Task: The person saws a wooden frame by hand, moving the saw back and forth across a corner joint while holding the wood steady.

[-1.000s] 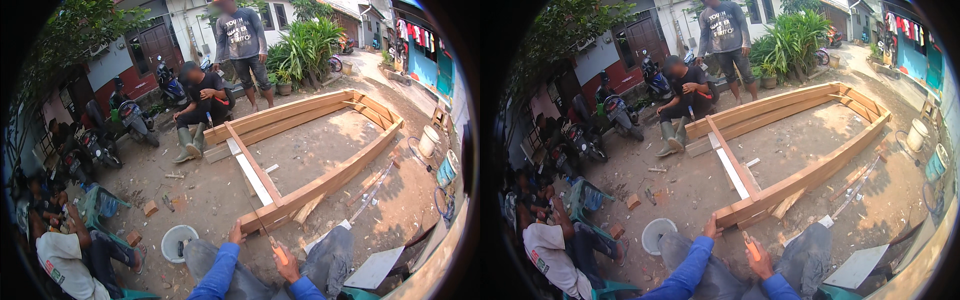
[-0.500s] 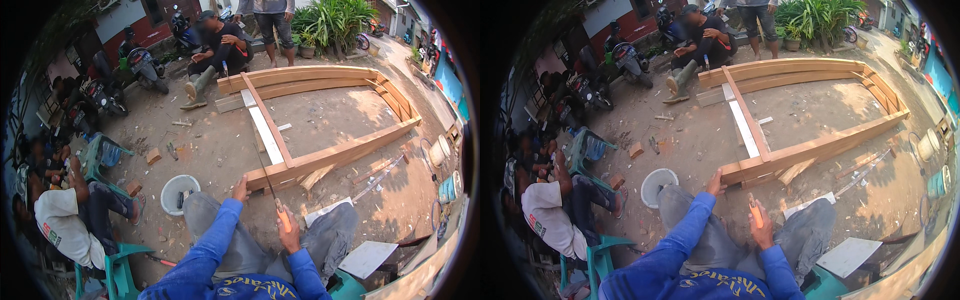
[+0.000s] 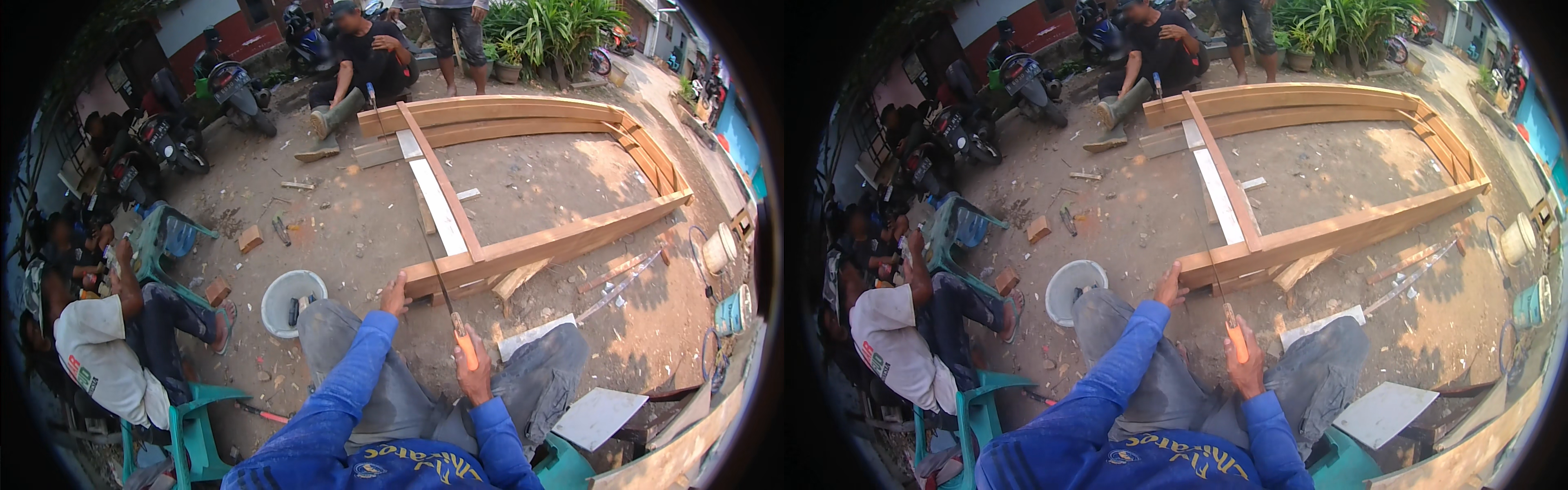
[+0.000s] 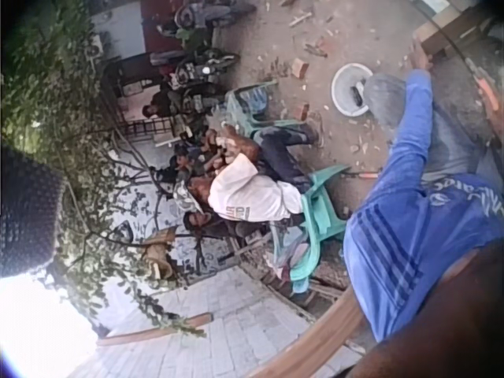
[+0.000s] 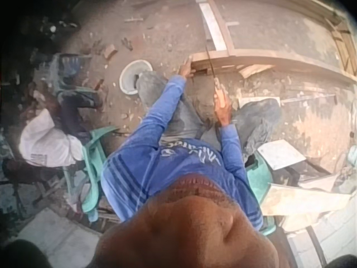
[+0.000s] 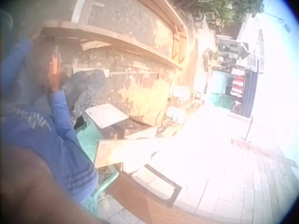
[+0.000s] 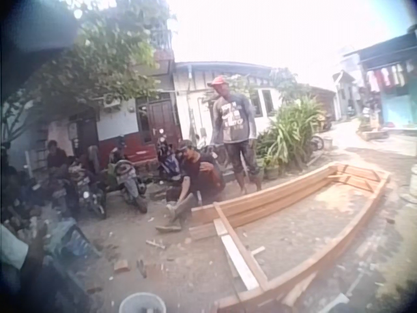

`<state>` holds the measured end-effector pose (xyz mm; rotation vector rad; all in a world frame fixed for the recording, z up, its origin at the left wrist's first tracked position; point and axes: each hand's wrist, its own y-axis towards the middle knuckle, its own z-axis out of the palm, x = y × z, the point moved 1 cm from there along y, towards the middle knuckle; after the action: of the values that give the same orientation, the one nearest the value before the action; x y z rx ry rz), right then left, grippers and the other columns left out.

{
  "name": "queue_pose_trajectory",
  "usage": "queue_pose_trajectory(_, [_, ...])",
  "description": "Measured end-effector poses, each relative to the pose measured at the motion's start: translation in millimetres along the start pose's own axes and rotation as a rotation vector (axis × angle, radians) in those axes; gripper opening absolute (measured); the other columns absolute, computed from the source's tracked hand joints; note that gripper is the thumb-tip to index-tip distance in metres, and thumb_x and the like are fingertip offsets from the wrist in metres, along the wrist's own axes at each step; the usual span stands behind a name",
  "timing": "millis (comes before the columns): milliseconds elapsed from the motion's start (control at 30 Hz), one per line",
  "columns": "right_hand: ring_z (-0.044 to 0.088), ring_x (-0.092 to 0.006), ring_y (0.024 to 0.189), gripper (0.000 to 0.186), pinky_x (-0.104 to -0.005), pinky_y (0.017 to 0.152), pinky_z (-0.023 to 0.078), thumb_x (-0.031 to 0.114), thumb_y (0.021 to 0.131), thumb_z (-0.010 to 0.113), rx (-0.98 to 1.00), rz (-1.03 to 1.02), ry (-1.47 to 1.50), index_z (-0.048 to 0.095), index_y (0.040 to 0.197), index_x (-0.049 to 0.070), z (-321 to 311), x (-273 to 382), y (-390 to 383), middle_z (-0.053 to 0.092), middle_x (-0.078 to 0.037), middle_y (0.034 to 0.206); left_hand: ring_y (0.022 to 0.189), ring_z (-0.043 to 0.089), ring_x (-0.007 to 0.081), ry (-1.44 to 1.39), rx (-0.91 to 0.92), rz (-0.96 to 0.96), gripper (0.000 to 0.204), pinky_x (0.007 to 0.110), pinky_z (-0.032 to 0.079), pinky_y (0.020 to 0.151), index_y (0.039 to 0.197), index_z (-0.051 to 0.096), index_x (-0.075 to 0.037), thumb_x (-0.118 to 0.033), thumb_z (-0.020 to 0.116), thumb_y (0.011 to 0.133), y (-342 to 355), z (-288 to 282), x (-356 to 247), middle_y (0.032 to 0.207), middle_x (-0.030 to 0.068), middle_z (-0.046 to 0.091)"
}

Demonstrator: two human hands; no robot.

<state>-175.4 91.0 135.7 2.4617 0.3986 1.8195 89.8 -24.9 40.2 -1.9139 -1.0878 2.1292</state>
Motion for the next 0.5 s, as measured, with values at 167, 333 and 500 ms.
queue_pose_trajectory(167, [0.064, -0.0378, 0.124, 0.053, -0.0414, 0.102, 0.051, 0.012, 0.095, 0.066, 0.002, 0.003, -0.022, 0.051, 0.146, 0.001, 0.1, 0.8, 0.8, 0.064, -0.024, 0.133, 0.124, 0.060, 0.0417, -0.008, 0.071, -0.042, 0.096, 0.058, 0.044, 0.105, 0.160, 0.027, -0.014, -0.077, 0.051, 0.092, 1.1, -3.0, -2.6, 0.155, 0.0198, 0.041])
queue_pose_trajectory(333, [0.064, -0.0376, 0.124, 0.053, -0.0417, 0.102, 0.050, 0.012, 0.095, 0.066, -0.008, -0.009, -0.023, 0.051, 0.146, 0.001, -0.4, 0.3, 0.6, 0.064, -0.024, 0.134, 0.115, 0.066, 0.0405, -0.010, 0.004, -0.006, 0.091, 0.057, 0.051, 0.094, 0.152, 0.039, -0.006, -0.073, 0.052, 0.093, -1.7, 1.9, -2.6, 0.143, 0.0220, 0.052])
queue_pose_trajectory(500, [0.064, -0.0389, 0.124, 0.053, -0.0425, 0.102, 0.051, 0.013, 0.096, 0.066, -0.011, -0.034, -0.019, 0.051, 0.145, 0.001, 1.5, -3.4, 0.2, 0.064, -0.024, 0.134, 0.124, 0.060, 0.0409, -0.008, 0.068, -0.046, 0.094, 0.058, 0.044, 0.105, 0.160, 0.028, -0.015, -0.077, 0.050, 0.092, 3.8, -4.3, -1.4, 0.157, 0.0181, 0.038])
